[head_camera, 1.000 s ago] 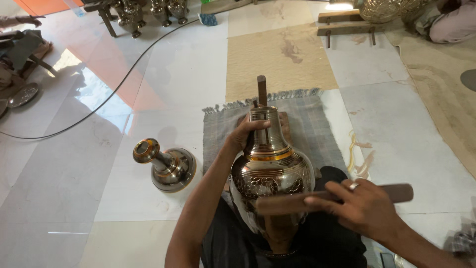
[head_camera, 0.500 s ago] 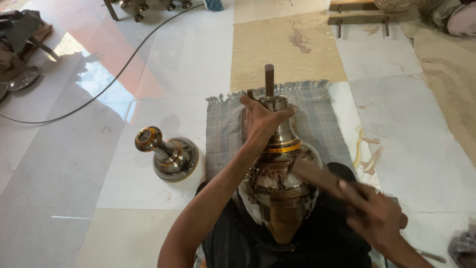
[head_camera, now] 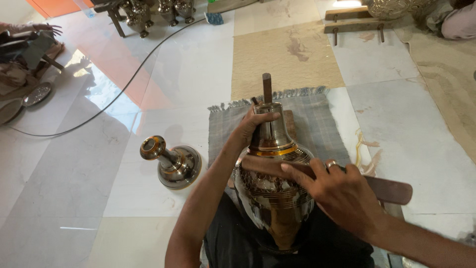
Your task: The person sits on the floor and uses a wooden mallet to hammer a metal chisel against a large silver vase, creating decorative indentations. The person repeatedly strikes the chisel along the vase's body, rotating the vase to work on different sections.
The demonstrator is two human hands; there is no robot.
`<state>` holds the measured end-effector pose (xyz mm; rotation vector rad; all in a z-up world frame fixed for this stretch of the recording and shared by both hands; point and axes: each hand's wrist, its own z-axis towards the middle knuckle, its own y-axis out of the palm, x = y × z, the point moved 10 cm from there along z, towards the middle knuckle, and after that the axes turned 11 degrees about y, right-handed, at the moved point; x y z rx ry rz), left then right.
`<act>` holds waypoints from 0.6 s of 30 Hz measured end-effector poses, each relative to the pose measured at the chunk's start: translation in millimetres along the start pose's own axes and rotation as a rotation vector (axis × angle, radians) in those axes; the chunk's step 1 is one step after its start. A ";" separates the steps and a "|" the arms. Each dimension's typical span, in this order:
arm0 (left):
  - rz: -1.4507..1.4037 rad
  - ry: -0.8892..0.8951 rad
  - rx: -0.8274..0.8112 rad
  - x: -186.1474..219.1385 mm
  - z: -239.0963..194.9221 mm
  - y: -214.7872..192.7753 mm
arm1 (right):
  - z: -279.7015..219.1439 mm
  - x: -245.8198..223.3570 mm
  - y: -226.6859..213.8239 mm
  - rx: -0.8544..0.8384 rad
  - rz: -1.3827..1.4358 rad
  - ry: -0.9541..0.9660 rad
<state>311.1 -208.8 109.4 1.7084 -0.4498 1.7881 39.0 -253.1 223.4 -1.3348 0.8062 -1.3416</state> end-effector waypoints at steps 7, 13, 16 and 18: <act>0.424 0.009 0.429 29.0 -21.9 -5.2 | -48.7 53.4 31.1 0.116 0.449 0.390; 0.334 -0.052 0.376 32.9 -24.4 13.6 | -31.7 5.9 -12.3 0.220 0.178 -0.004; 0.258 -0.055 0.280 27.5 -34.1 -10.0 | 3.1 -16.2 -19.3 0.123 -0.051 -0.018; 0.264 -0.043 0.367 29.2 -43.5 -36.8 | 4.0 -43.0 -21.3 0.086 -0.013 -0.236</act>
